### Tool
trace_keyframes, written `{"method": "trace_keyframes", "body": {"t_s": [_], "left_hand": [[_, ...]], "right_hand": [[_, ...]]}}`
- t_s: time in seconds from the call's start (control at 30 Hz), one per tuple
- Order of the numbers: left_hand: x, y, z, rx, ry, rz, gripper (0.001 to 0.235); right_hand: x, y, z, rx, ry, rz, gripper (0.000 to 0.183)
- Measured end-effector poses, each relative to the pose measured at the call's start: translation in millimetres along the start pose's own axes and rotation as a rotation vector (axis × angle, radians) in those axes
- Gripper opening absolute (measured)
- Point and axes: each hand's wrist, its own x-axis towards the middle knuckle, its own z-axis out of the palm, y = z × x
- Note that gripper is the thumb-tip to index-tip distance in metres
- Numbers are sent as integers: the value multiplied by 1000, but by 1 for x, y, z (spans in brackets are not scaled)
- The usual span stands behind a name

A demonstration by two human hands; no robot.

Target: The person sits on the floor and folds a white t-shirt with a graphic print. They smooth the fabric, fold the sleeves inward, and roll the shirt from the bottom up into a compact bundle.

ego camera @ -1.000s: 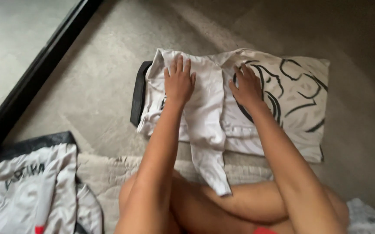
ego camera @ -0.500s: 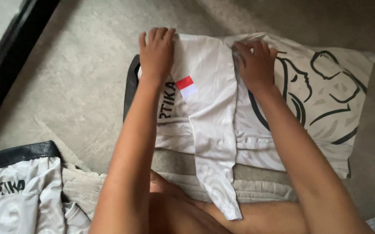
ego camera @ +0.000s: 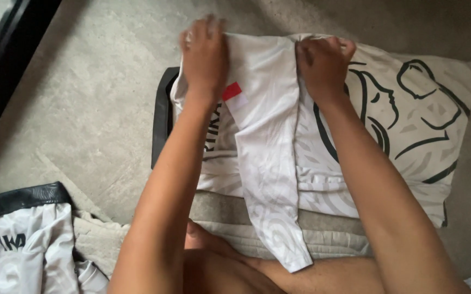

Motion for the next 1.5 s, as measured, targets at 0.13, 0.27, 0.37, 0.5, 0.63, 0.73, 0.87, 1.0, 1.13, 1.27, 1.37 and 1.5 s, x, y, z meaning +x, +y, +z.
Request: {"method": "trace_keyframes", "body": {"t_s": [0.13, 0.27, 0.37, 0.5, 0.63, 0.73, 0.87, 1.0, 1.13, 1.27, 1.37, 1.5], "left_hand": [[-16, 25, -4, -137, -205, 304, 40], [-20, 27, -16, -203, -542, 269, 60], [-17, 29, -29, -171, -555, 257, 61], [-15, 28, -28, -137, -565, 253, 63], [-18, 29, -26, -152, -564, 238, 61], [-20, 24, -4, -129, -510, 266, 63], [-12, 32, -16, -41, -668, 248, 70], [-17, 58, -59, -8, -536, 383, 61], [-67, 74, -72, 14, -383, 152, 48], [-125, 82, -110, -37, -797, -274, 45], [-167, 81, -121, -45, -973, -401, 58], [-210, 77, -128, -76, -990, -488, 61]], "right_hand": [[-4, -7, -4, 11, -205, -48, 17], [-6, -1, -11, 8, -370, -3, 36], [-2, 1, -32, 38, -572, 107, 49], [-2, 9, -58, 56, -669, 263, 55], [-15, 44, -75, 14, -666, 398, 56], [-29, 73, -77, -70, -641, 387, 59], [-75, 68, -80, 36, -240, 124, 53], [-125, -36, -143, 175, -672, 495, 47], [-192, -74, -161, 227, -1095, 517, 42], [-226, -97, -159, 320, -1156, 536, 56], [-250, -105, -142, 258, -982, 537, 32], [-265, -99, -122, 419, -871, 518, 26]]}}
